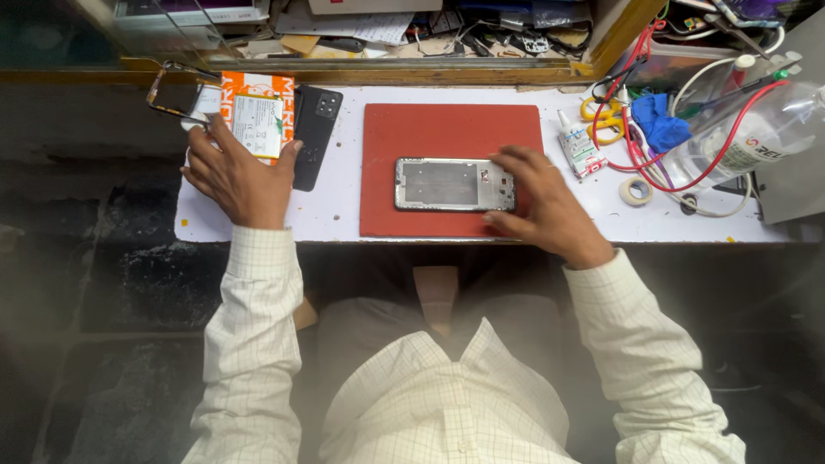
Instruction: The person repairs a smartphone at a workbench. They handle a green display assembly with a flex cable, peel a protective strip from it, then squeeze adhesive from a white tube along the edges of the phone's empty mid-frame, rotating the frame as they apply the adhesive around its perimeter.
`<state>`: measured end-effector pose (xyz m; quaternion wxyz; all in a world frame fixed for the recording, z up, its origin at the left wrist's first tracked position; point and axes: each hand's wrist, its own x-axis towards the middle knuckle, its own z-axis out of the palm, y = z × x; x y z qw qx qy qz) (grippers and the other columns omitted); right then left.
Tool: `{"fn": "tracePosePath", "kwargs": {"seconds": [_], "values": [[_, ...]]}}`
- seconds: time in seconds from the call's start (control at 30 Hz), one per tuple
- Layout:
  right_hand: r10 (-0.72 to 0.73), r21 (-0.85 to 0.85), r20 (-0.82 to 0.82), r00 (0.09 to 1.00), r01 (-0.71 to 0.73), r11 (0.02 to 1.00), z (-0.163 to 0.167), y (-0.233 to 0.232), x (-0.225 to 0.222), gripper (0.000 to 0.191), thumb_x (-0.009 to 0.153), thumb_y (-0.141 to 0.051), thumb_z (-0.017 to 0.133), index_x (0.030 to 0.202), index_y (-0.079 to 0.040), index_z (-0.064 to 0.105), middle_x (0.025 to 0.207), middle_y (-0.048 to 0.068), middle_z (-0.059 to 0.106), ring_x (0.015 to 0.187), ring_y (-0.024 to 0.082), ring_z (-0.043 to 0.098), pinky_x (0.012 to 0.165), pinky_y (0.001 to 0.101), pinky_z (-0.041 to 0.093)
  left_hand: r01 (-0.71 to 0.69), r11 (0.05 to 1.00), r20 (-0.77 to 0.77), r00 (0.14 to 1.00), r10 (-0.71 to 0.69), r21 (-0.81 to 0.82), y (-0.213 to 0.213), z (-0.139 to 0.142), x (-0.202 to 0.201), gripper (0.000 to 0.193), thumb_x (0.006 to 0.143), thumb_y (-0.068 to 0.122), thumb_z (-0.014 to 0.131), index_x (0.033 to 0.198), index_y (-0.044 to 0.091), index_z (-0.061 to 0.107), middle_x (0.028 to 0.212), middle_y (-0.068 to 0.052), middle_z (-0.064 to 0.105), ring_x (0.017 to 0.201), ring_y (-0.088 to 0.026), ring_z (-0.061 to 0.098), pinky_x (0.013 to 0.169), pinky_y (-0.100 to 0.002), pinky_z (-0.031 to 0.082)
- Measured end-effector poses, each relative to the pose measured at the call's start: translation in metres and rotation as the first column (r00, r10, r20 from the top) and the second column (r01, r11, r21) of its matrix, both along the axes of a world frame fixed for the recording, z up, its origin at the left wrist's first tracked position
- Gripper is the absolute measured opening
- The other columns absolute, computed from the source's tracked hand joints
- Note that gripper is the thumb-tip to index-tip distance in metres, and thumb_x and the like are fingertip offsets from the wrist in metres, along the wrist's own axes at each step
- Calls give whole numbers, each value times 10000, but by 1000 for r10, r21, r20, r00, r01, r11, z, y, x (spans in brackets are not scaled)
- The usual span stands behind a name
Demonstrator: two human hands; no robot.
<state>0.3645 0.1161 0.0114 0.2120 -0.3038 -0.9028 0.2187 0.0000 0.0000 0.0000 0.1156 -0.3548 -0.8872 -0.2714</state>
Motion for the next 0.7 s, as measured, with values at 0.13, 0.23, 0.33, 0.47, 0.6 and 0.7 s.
{"fn": "tracePosePath", "kwargs": {"seconds": [0.13,0.23,0.33,0.47,0.6,0.7], "values": [[108,89,43,993,-112,990,-1,6,-18,850,753,-293,863,1484,-102,474,1512,205,496,1418,415,434,1174,493,342,34,998,-6,999,-34,49,0,6,-4,1191,658,543,985,1503,8,340,1396,-271,462,1261,-467,459,1066,-595,350],[125,72,59,990,-129,989,-3,8,-24,869,748,-296,866,1490,-89,465,1489,208,505,1399,416,440,1168,505,332,63,995,-36,997,-61,71,0,4,-2,1218,656,531,983,1514,-35,328,1379,-294,480,1231,-483,462,1040,-595,362],[105,59,39,994,-108,992,-7,8,-20,858,770,-299,867,1500,-91,467,1476,214,513,1385,417,451,1155,498,352,71,997,-7,997,-71,42,2,2,2,1190,683,529,973,1511,-42,337,1367,-293,489,1253,-488,455,1048,-601,364],[113,78,-24,993,-111,991,-13,6,-18,861,779,-278,866,1511,-86,455,1452,198,547,1359,408,491,1146,486,388,78,997,-41,996,-77,22,1,0,1,1109,725,497,958,1488,-47,365,1382,-305,479,1283,-491,446,1069,-600,360],[135,92,-64,989,-129,987,-12,5,-19,879,760,-252,868,1506,-71,441,1446,203,548,1336,405,520,1111,472,428,73,997,-76,995,-69,40,3,-3,0,1055,743,468,940,1476,-41,376,1363,-304,497,1257,-494,462,1039,-613,359],[116,52,-88,989,-112,992,-13,3,-18,862,770,-243,867,1501,-69,444,1431,199,559,1318,394,539,1081,455,456,79,992,-112,991,-68,96,4,-6,-1,986,783,432,918,1481,-27,396,1329,-275,541,1237,-465,510,1071,-610,365]]}}
